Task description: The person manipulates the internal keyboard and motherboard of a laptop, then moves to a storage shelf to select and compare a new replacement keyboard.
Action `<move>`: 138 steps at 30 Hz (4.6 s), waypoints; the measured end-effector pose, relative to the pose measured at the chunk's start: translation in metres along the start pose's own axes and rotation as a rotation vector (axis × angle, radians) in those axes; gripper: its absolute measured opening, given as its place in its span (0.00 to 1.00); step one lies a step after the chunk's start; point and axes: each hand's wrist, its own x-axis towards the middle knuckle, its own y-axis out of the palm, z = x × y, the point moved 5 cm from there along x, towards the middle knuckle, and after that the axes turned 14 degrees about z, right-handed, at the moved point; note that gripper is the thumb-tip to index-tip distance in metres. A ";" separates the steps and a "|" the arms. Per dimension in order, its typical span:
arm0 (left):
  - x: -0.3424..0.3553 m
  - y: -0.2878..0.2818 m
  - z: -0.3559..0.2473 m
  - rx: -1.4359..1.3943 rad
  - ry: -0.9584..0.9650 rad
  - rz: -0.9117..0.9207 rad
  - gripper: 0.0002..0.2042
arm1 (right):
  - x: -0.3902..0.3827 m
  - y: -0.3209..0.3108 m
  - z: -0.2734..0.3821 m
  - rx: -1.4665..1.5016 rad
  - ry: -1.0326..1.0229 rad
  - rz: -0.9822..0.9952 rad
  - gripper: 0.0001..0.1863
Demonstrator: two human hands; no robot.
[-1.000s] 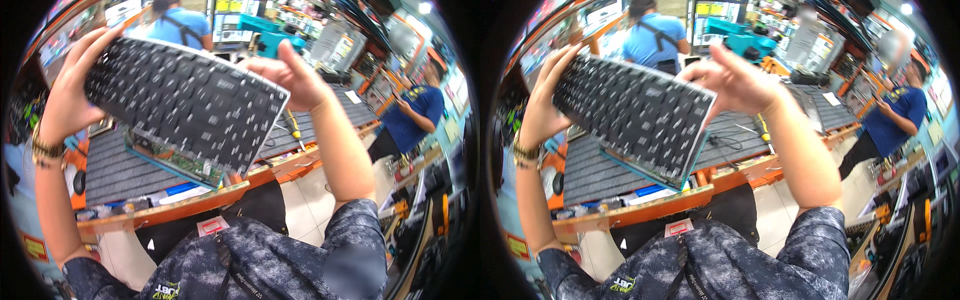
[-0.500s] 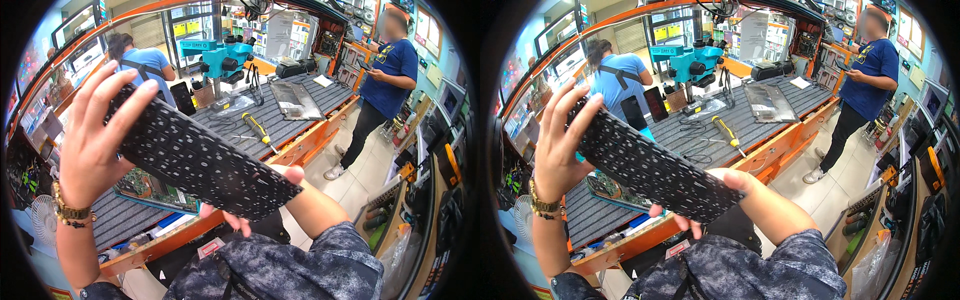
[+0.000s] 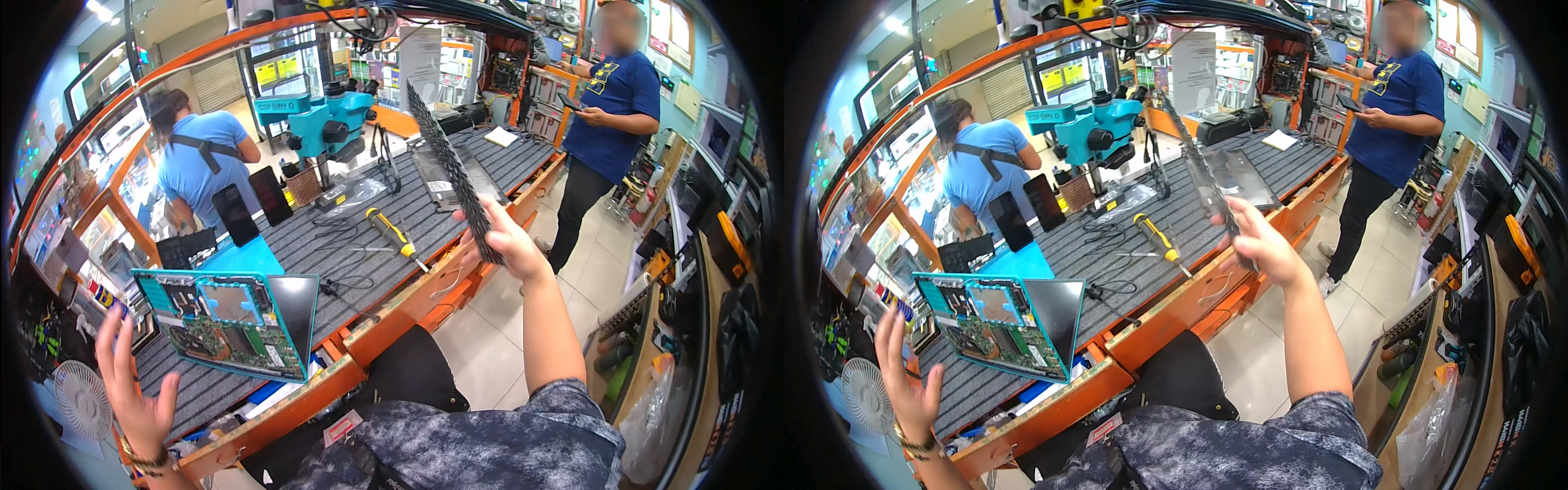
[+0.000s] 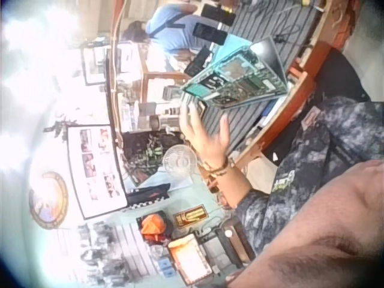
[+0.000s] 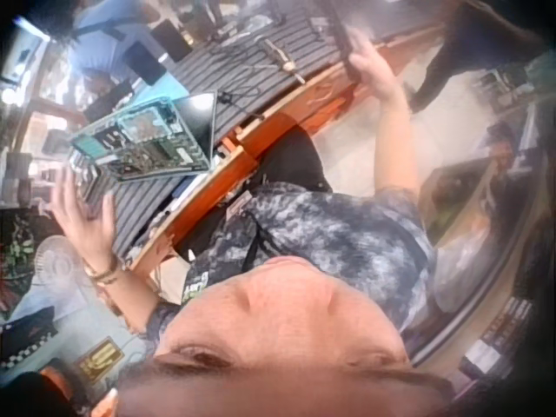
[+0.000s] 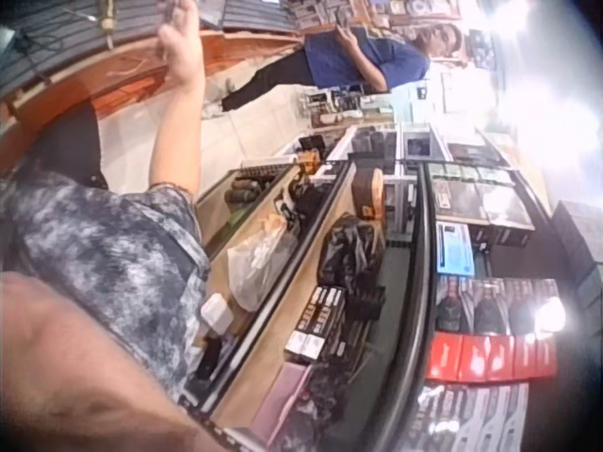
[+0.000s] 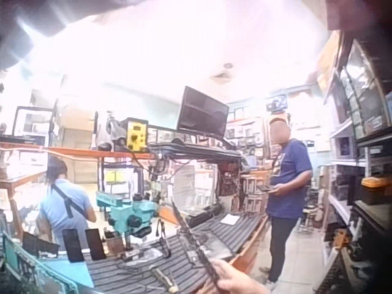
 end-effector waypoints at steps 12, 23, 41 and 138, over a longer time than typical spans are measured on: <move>-0.223 0.187 0.080 -0.063 -0.525 0.003 0.32 | 0.077 -0.163 -0.065 -1.258 0.784 -0.594 0.68; -0.211 0.182 0.072 -0.013 -0.487 -0.044 0.24 | 0.066 -0.156 -0.094 -1.412 0.908 -0.518 0.68; -0.168 0.169 0.090 -0.043 -0.642 0.135 0.26 | 0.102 0.163 -0.155 -1.291 -0.021 -0.349 0.29; -0.675 -0.039 -0.342 -0.177 -2.840 -1.799 0.17 | -0.547 1.372 -0.081 -0.655 -0.683 3.230 0.29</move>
